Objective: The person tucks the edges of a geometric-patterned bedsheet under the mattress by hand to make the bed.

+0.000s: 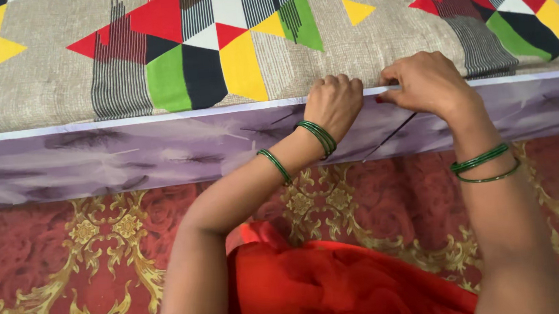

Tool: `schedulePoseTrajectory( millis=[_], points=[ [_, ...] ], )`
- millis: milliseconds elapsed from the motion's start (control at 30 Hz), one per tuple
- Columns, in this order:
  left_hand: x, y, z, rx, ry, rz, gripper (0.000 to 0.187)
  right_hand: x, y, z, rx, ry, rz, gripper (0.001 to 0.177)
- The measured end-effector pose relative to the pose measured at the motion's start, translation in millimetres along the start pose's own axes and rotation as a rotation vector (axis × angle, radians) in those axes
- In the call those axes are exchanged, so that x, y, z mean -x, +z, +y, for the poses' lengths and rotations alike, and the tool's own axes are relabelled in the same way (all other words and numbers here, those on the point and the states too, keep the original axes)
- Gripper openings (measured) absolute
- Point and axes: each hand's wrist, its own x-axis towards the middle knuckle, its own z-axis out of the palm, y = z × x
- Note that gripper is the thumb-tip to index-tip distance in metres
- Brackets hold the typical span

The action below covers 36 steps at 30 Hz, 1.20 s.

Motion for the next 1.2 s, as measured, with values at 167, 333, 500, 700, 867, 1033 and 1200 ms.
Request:
schedulePoseTrajectory(
  millis=[167,333,500,700,867,1033,1200],
  points=[
    [2.2,-0.8,-1.5,0.065,-0.017,0.026,0.009,4.9,4.0,-13.1,0.058,0.043,0.063,0.029],
    [0.6,3.2,-3.4,0.099,-0.019,0.02,0.01,9.0,8.8,-16.8,0.018,0.089,0.108,0.026],
    [-2.5,-1.1,-8.4,0.181,-0.009,-0.005,0.031,6.9,11.4,-15.7,0.017,0.106,0.122,0.023],
    [-8.3,-3.3,-10.4,0.16,-0.008,-0.098,0.043,12.4,13.8,-16.6,-0.078,0.057,0.163,0.025],
    [-6.1,-5.3,-10.0,0.151,-0.014,-0.103,0.043,16.3,14.5,-6.5,-0.161,-0.03,0.176,0.028],
    [-12.7,-18.0,-4.7,0.131,-0.034,-0.204,0.049,24.3,-4.6,40.3,-0.409,-0.164,0.029,0.033],
    [-34.2,-31.4,5.1,0.031,-0.014,-0.588,0.055,44.1,-27.0,125.2,-0.14,0.016,0.121,0.024]
  ],
)
